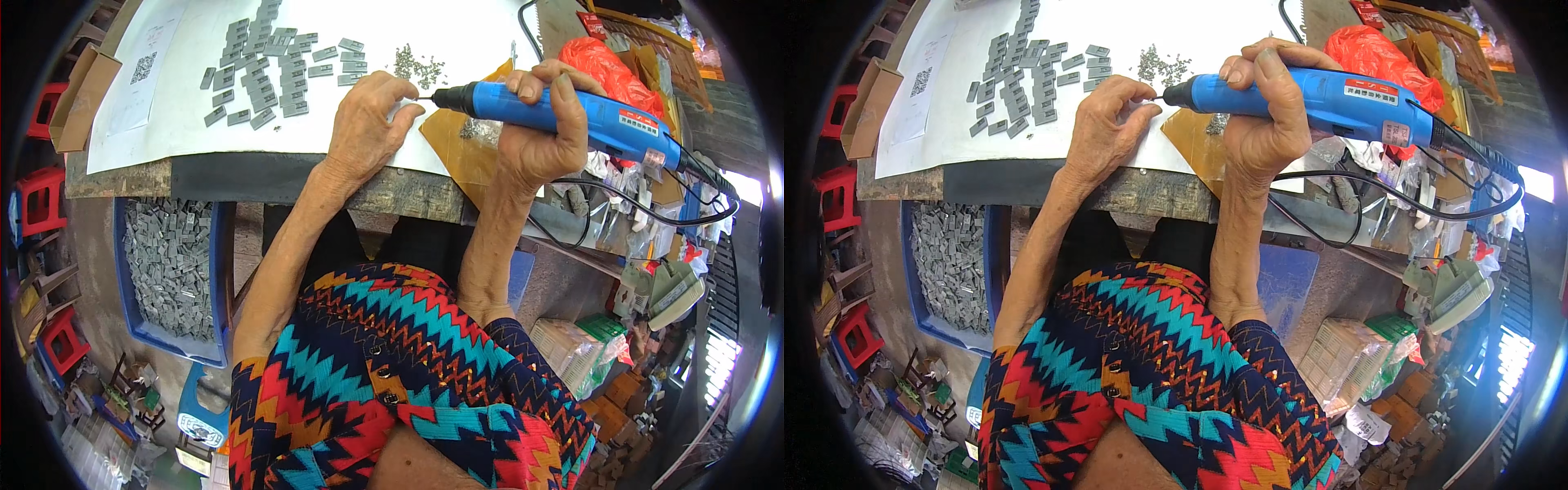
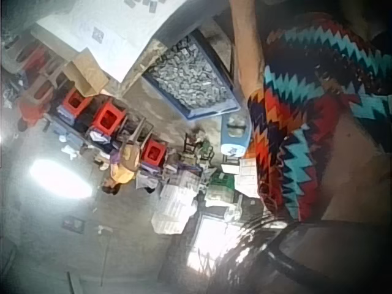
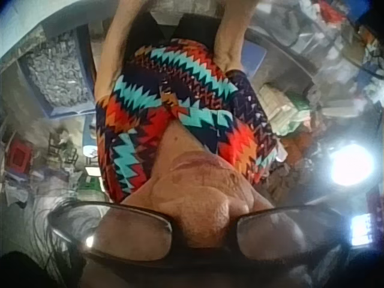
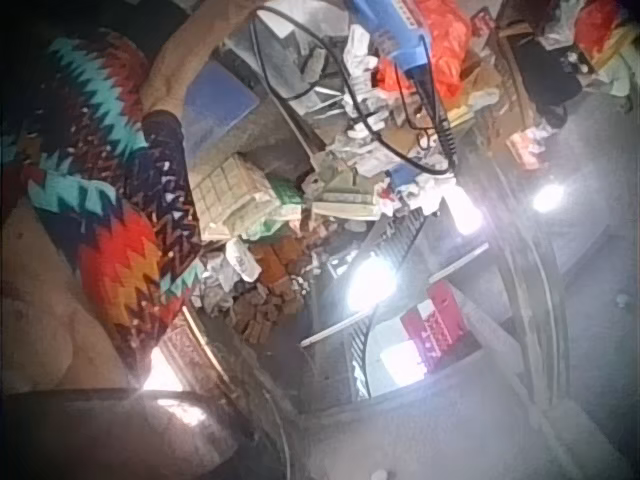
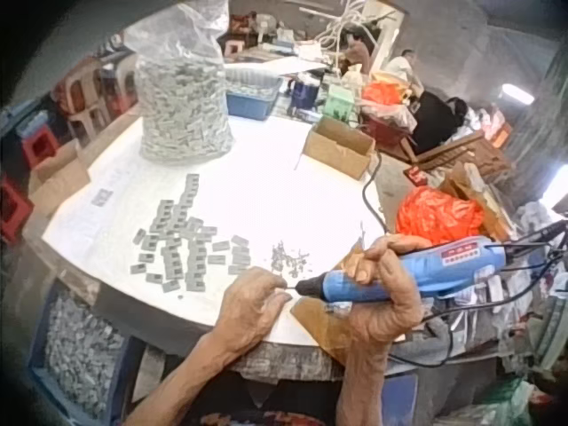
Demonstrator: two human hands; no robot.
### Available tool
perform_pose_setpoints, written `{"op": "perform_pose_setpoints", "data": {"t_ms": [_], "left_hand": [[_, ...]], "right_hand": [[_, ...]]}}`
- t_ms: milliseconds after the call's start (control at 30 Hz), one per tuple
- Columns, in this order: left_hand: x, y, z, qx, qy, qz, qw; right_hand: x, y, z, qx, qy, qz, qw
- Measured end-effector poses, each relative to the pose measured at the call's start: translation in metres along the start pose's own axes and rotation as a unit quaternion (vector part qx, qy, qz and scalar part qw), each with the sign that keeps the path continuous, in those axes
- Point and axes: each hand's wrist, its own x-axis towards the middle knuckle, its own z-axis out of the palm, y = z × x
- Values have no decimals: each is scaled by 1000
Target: Using an electric screwdriver to drive tiny screws into small metal and plastic parts at a workbench.
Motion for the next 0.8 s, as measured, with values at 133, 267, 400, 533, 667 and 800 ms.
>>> {"op": "perform_pose_setpoints", "data": {"t_ms": [133, 267, 400, 533, 667, 800], "left_hand": [[0, 0, -1, -16, 10, 2, 1000], [2, -2, 0, -9, 14, 13, 1000], [1, -2, 1, -22, 15, 0, 1000], [3, -1, 0, -18, 7, -5, 1000], [4, -3, 2, 3, 1, -21, 1000], [4, -1, 4, -1, 16, -24, 1000]], "right_hand": [[-1, 0, 2, 9, 5, 7, 1000], [-1, 1, 2, 8, -2, 9, 1000], [-1, 1, 4, 7, 7, 7, 1000], [-2, 1, 6, 17, 13, 10, 1000], [-1, 0, 4, 12, 3, 6, 1000], [0, 0, 1, 1, -1, -5, 1000]]}}
